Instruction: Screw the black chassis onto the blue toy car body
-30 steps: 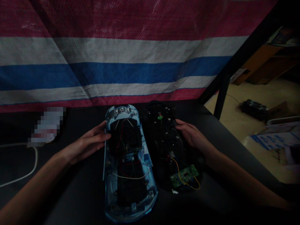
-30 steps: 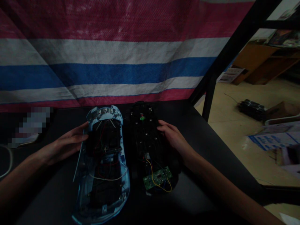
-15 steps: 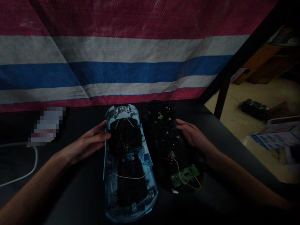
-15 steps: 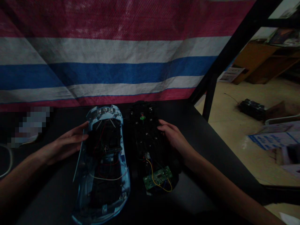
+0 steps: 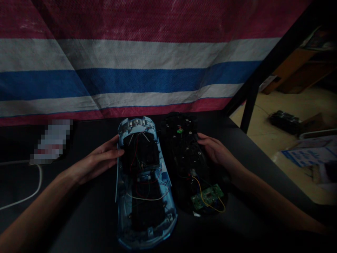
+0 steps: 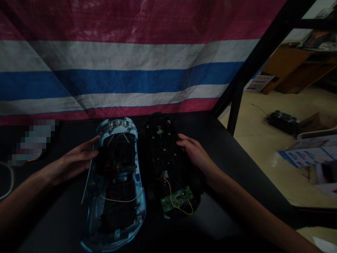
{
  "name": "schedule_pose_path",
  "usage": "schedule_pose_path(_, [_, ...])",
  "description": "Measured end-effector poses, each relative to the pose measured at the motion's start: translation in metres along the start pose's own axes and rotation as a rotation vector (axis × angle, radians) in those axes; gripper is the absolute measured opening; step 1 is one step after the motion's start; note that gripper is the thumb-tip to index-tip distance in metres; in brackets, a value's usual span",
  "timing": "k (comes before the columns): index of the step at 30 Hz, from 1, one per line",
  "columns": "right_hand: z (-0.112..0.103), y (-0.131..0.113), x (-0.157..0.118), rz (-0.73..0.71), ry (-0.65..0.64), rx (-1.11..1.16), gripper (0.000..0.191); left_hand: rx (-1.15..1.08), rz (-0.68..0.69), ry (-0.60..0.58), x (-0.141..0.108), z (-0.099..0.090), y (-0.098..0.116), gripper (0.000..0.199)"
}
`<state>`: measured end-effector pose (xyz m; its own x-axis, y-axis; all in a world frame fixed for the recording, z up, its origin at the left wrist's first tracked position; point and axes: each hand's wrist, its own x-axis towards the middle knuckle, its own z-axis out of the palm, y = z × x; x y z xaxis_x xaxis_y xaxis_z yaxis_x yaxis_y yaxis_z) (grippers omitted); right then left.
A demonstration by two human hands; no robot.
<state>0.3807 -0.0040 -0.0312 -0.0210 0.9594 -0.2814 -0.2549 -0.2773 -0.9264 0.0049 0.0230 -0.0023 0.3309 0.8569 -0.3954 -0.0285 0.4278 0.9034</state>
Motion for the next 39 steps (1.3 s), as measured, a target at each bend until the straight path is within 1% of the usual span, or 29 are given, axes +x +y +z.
schedule_pose_path(4, [0.0,-0.0019,-0.0007,0.026,0.016,-0.014,0.037,-0.015,0.023,-0.037,-0.0009,0.0033,0.0024,0.054])
schedule_pose_path(7, [0.0005,-0.0029,-0.0015,0.03,0.03,-0.016,0.038,-0.033,0.027,-0.061,-0.001,0.0038,0.0035,0.053])
schedule_pose_path(9, [0.0016,-0.003,-0.002,0.022,0.02,-0.011,0.036,-0.041,0.015,-0.038,-0.0011,0.0031,0.0034,0.054])
schedule_pose_path(13, [0.0043,-0.003,-0.0027,0.011,0.071,0.017,0.031,-0.03,-0.001,0.009,-0.0012,0.0011,0.0018,0.057])
schedule_pose_path(18, [0.003,-0.0035,-0.0018,0.048,0.064,0.015,0.036,-0.008,0.011,0.007,-0.0007,0.0006,0.0008,0.063])
schedule_pose_path(22, [0.0002,-0.0029,-0.0006,0.029,0.04,-0.015,0.036,-0.024,-0.012,0.002,-0.0004,0.0015,0.002,0.068])
schedule_pose_path(26, [-0.0009,-0.0027,0.0003,0.009,0.011,-0.026,0.034,-0.047,-0.005,-0.004,0.0005,0.0012,0.002,0.064])
schedule_pose_path(30, [-0.0016,-0.0023,0.0012,0.038,0.049,-0.012,0.036,-0.056,0.003,0.002,0.0005,0.0017,0.0016,0.059])
schedule_pose_path(35, [-0.0015,-0.002,-0.0002,0.031,0.084,-0.012,0.035,-0.084,-0.047,0.064,-0.0002,0.0025,0.0011,0.064])
schedule_pose_path(39, [-0.0002,-0.0035,-0.0018,0.017,0.05,-0.023,0.035,-0.097,-0.043,0.057,0.0015,-0.0011,-0.0011,0.065])
